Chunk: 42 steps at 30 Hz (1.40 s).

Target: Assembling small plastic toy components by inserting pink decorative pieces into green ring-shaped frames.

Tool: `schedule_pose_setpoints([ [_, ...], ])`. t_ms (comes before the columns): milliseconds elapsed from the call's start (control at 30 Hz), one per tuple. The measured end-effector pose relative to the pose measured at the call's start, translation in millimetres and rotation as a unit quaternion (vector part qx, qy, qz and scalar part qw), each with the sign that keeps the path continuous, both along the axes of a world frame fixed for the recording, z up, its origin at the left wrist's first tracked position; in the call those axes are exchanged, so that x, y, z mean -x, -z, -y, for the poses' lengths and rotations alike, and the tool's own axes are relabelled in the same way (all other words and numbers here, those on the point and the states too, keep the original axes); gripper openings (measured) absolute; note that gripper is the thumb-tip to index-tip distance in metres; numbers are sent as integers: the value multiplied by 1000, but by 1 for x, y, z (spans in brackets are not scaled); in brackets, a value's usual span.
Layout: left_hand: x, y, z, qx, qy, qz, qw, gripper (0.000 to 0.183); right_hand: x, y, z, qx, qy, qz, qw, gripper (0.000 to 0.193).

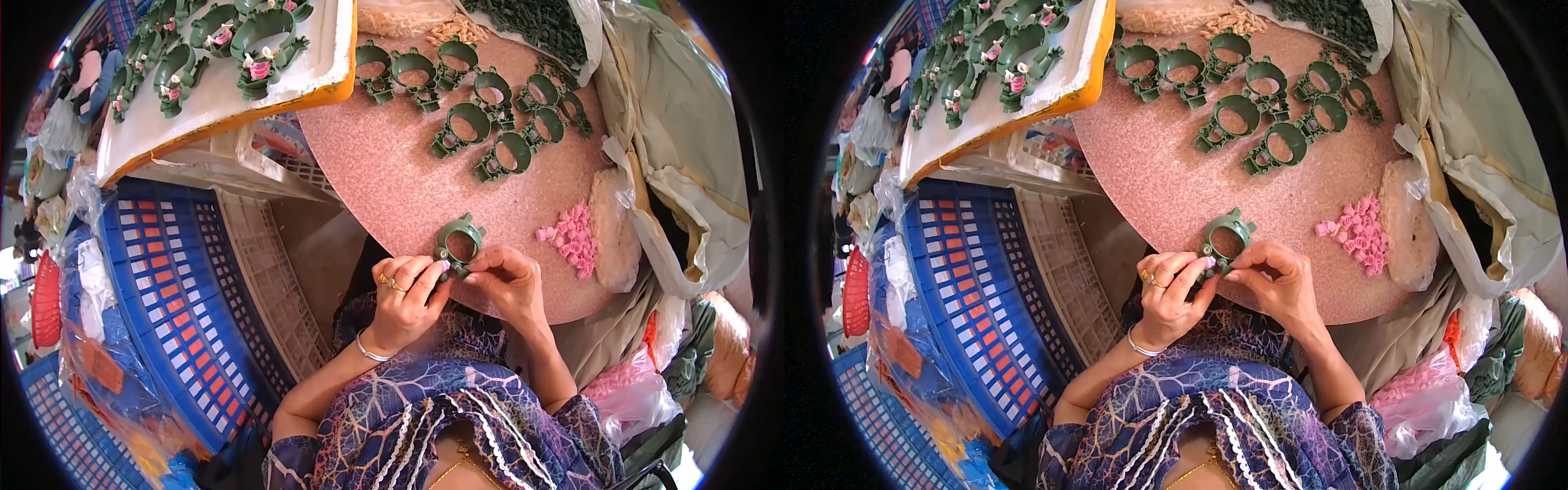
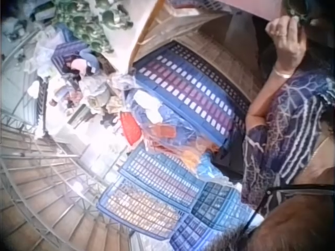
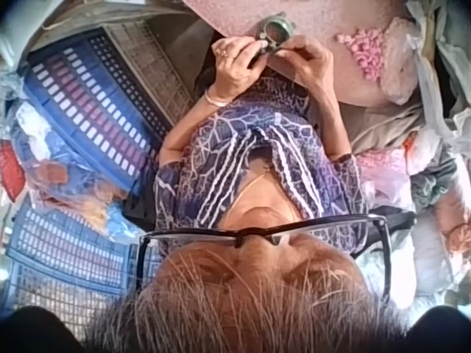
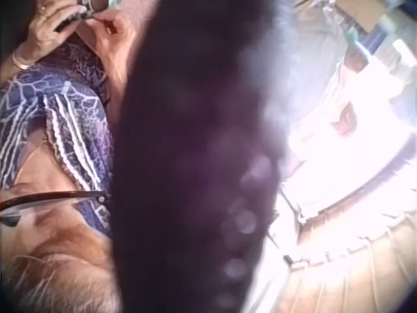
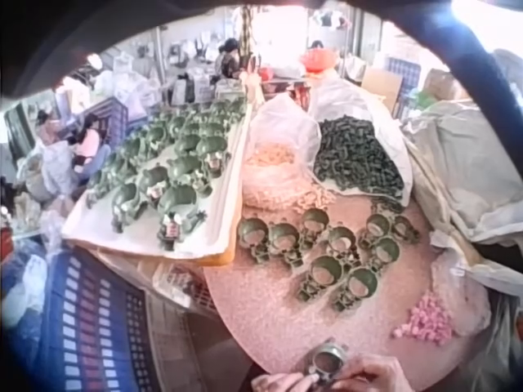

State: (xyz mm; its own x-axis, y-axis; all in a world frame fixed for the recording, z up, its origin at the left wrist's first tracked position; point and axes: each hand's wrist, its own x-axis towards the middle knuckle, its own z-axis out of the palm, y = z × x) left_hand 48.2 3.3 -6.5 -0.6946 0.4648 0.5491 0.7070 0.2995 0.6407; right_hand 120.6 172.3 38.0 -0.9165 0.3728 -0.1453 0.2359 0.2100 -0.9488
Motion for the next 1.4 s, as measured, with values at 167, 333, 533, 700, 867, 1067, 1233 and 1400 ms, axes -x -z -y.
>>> schedule_pose_setpoints([
  [167,1,0,2,9,12,-9,1000,40,19,-20,-7,-76,-57,51,994,9],
  [333,5,-1,0,0,27,-9,1000,38,34,-33,-11,-156,-127,45,979,8],
  [533,11,-5,-8,3,19,-29,999,32,37,-28,-8,-224,-151,42,962,7],
  [700,5,-1,-4,18,3,-3,1000,33,62,-35,-53,-147,-122,-8,981,19],
  [867,3,-4,-8,26,7,-14,1000,35,122,-1,-213,-477,172,-140,851,20],
  [1067,0,-6,-9,39,-6,-11,999,35,175,14,-311,-511,206,50,833,27],
  [1233,1,-4,-9,32,-9,-9,999,34,187,32,-342,-442,171,118,872,39],
  [1400,3,-1,-10,32,-14,-5,999,33,167,16,-313,-489,133,65,860,31],
])
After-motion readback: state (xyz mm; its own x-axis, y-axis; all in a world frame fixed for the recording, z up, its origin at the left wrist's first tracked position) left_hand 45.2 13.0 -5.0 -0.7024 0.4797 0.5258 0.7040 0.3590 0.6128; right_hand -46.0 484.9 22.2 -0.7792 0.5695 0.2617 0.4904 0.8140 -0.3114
